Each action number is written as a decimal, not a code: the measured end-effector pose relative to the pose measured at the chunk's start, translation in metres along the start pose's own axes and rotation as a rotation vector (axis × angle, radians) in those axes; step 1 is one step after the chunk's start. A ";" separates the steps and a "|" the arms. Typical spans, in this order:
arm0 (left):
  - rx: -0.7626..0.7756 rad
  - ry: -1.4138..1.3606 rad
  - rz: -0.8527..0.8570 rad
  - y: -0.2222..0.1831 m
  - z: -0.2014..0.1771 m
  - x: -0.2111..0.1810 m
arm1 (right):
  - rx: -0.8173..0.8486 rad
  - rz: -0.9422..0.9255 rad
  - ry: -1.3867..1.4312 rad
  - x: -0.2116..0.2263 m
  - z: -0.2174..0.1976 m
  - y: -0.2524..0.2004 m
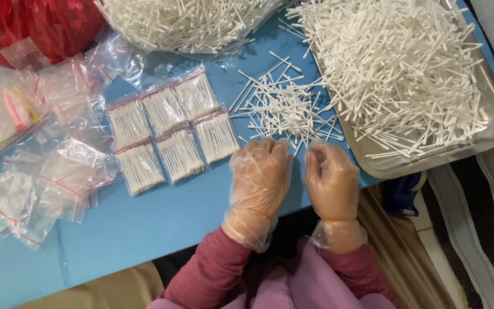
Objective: The person puts multiple small bundles of swabs into clear plastic bags by hand and seals the bags.
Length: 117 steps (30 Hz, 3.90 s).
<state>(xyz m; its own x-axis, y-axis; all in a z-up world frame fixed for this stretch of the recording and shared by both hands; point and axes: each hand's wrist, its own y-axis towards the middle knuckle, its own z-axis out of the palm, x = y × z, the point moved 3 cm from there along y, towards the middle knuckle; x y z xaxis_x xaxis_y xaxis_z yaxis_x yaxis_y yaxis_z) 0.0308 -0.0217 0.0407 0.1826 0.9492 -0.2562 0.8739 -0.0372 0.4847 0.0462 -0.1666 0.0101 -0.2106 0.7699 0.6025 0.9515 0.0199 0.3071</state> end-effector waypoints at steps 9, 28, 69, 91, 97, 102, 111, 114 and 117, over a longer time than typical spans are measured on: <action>0.083 -0.067 -0.027 0.012 0.014 -0.017 | 0.107 0.020 -0.192 -0.015 0.020 0.010; 0.268 -0.118 -0.003 -0.048 -0.008 0.014 | 0.217 0.177 0.671 0.001 0.004 -0.011; 0.180 0.000 -0.362 -0.091 -0.046 0.053 | 0.337 -0.245 0.293 0.067 0.031 -0.024; -0.006 -0.140 -0.143 -0.081 -0.065 0.049 | 0.440 -0.162 -0.003 0.039 0.010 -0.026; -0.078 -0.245 0.004 -0.070 -0.072 0.043 | 0.572 -0.137 0.024 0.049 -0.011 -0.038; -0.087 -0.312 -0.077 -0.064 -0.082 0.043 | 0.519 -0.160 0.300 0.063 -0.015 -0.032; -0.129 -0.447 -0.056 -0.060 -0.079 0.032 | 0.324 -0.127 0.730 0.083 0.005 -0.036; -0.120 -0.533 -0.056 -0.058 -0.080 0.031 | 0.279 -0.024 0.727 0.085 0.004 -0.035; -0.096 -0.443 -0.094 -0.061 -0.076 0.038 | 0.271 0.100 0.626 0.071 0.007 -0.029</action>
<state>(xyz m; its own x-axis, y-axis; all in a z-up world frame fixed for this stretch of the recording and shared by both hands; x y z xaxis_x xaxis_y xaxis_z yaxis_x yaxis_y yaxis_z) -0.0500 0.0409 0.0651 0.2979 0.7215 -0.6250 0.8541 0.0910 0.5121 0.0052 -0.1078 0.0389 -0.1311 0.2649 0.9553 0.9785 0.1892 0.0818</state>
